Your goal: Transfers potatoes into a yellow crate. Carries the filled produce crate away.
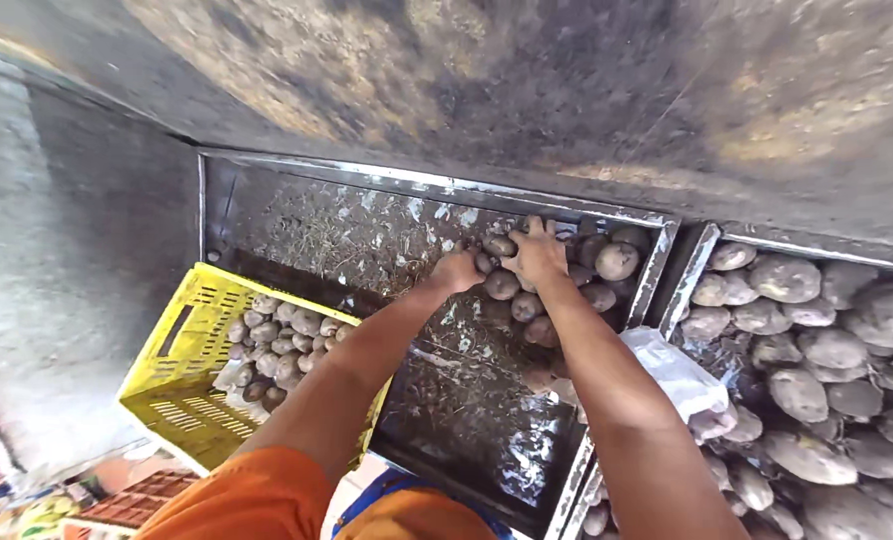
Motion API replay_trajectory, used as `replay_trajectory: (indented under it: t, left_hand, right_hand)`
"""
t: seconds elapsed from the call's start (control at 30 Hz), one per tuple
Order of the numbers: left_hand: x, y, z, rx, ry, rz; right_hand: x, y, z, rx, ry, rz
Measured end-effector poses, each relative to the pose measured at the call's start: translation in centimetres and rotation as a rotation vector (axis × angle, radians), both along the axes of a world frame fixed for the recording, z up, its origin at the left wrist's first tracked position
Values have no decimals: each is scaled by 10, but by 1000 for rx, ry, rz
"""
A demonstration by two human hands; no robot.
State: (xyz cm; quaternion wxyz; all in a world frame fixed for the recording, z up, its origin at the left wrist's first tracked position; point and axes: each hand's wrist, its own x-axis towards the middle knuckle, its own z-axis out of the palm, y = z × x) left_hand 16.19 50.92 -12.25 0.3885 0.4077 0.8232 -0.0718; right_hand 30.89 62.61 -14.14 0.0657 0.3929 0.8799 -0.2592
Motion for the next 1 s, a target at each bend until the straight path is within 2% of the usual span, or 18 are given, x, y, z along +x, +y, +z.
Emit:
replay_trajectory:
  t: [0.1,0.17,0.3,0.37,0.4,0.5,0.7,0.9,1.0]
  left_hand:
    - [9,-14,6,45,17,77]
    - [9,-34,4,168,-100,313]
    - [23,-60,-7,559,-750,997]
    - [29,-71,0,594,-1034,1261]
    - [29,-77,5,599,-1133,1310]
    - [42,-79,9,598,-1320,1289]
    - [41,-73,13,654,-1237,1289]
    - [49,-52,23,645,-1320,1333]
    - [52,-43,23,665,-1302,1341]
  right_hand:
    - [-12,-1,7,-30,-56,-28]
    - [-20,-3,9,-39,-82,-32]
    - [-21,0,9,-54,-90,-89]
    - [-21,-3,6,-53,-25,-69]
    - [-20,-4,4,-60,24,-53]
    - [11,0,0,-80,121,-134]
    - [25,-7,-11,-9,200,-105]
    - [26,-7,-7,-56,529,-439]
    - [25,-8,-2,-216,338,-326]
